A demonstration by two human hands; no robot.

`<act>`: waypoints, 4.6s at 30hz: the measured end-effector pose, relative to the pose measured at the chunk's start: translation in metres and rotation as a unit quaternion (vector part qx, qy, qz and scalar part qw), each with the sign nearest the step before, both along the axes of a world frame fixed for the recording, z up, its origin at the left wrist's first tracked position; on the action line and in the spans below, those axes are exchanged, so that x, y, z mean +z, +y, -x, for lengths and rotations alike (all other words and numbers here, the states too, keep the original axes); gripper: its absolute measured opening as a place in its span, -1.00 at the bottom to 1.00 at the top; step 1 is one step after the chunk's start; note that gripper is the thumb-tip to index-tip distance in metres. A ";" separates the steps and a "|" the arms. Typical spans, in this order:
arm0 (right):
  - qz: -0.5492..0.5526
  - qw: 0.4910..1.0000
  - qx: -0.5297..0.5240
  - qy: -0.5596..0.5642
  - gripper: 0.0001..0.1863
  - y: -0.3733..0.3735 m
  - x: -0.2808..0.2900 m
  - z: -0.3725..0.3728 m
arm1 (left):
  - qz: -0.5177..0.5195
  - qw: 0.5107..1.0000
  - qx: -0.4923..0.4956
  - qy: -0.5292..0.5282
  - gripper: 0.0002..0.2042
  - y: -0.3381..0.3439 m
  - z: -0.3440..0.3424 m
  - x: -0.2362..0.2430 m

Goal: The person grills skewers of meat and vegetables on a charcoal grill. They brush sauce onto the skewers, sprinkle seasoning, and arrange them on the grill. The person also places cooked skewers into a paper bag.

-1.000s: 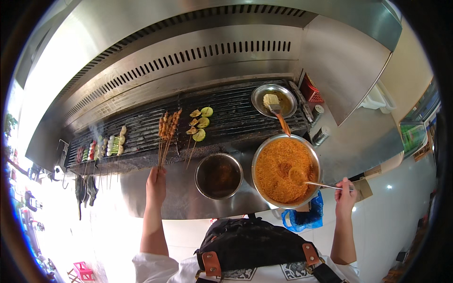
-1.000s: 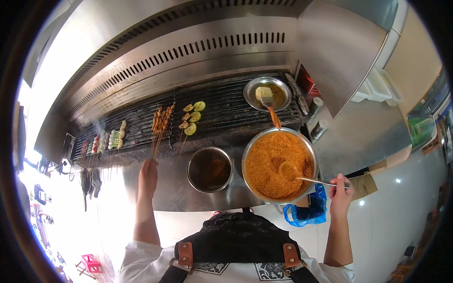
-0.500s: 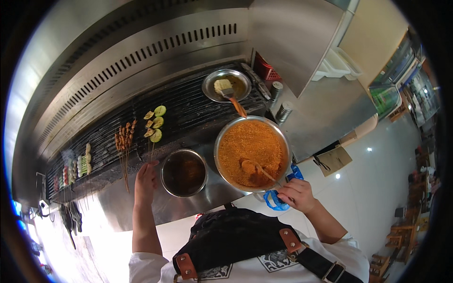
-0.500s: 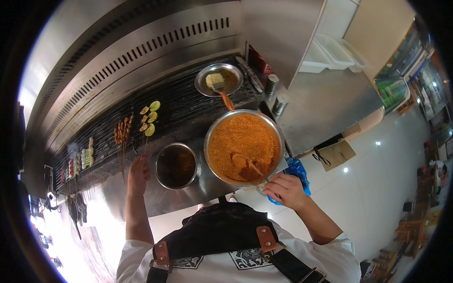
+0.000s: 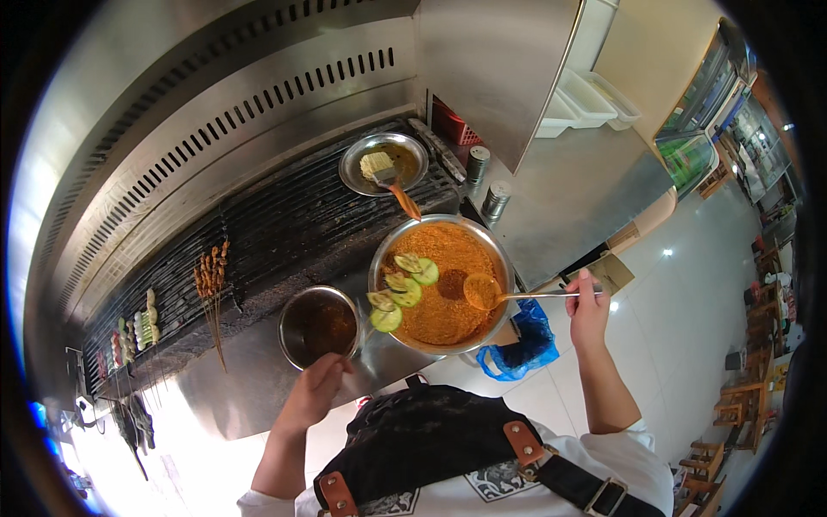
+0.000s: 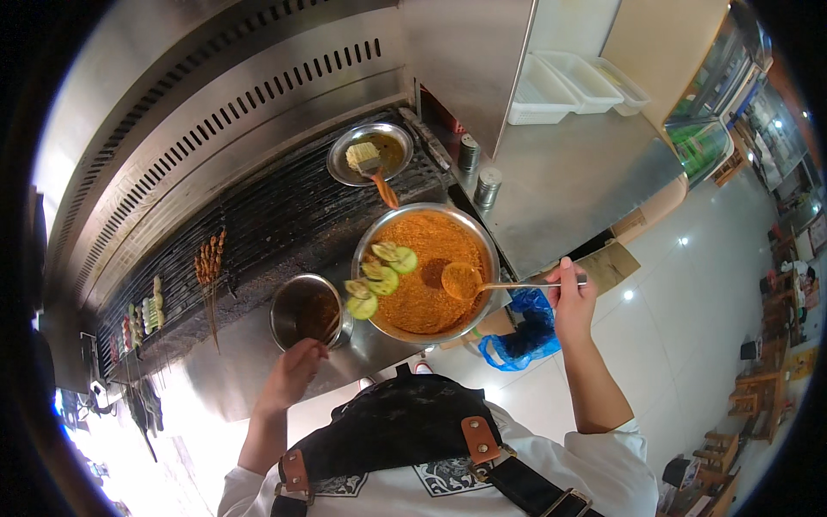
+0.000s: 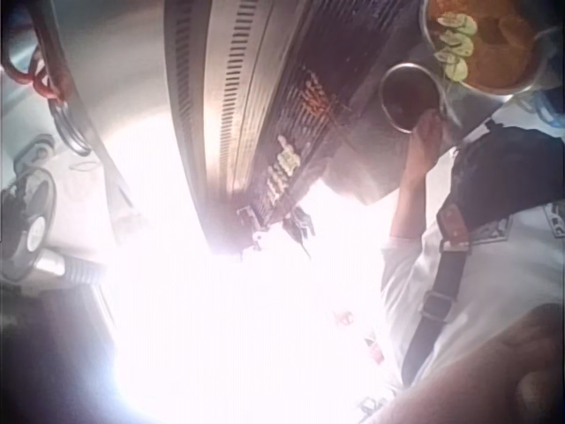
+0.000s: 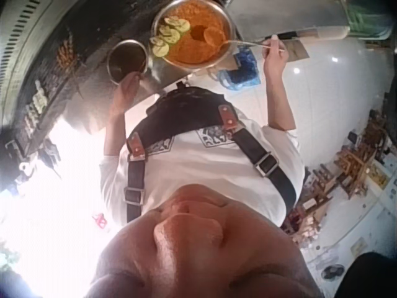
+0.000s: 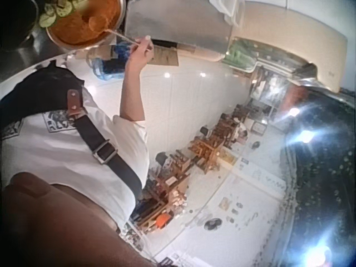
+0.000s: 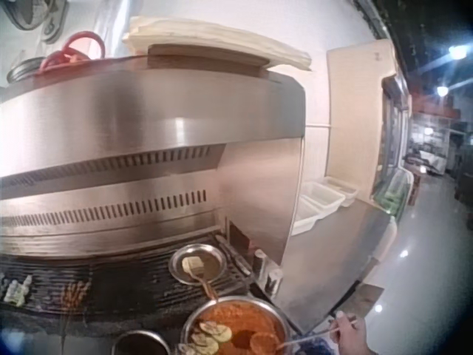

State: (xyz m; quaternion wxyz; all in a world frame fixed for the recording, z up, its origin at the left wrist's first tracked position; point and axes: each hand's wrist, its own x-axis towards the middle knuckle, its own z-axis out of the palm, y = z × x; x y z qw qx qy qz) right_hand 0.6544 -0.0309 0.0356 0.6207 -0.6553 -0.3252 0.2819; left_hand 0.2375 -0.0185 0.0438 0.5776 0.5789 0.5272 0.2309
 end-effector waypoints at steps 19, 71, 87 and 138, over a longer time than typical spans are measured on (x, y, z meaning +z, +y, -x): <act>-0.073 0.996 0.004 0.047 -0.62 0.039 0.032 0.006 | -0.274 0.942 -0.066 0.181 -0.85 0.018 -0.061 -0.059; 0.112 0.880 0.272 -0.374 -0.38 0.181 0.008 0.146 | -0.292 0.856 0.333 0.265 -0.87 0.032 0.198 -0.038; -0.075 0.862 0.356 -0.354 -0.86 0.075 0.039 0.283 | -0.156 0.944 0.289 0.016 -0.82 0.037 0.239 -0.016; -0.255 0.839 0.359 -0.321 -0.88 0.194 0.126 0.490 | 0.016 0.916 0.280 -0.288 -0.77 0.021 0.276 -0.017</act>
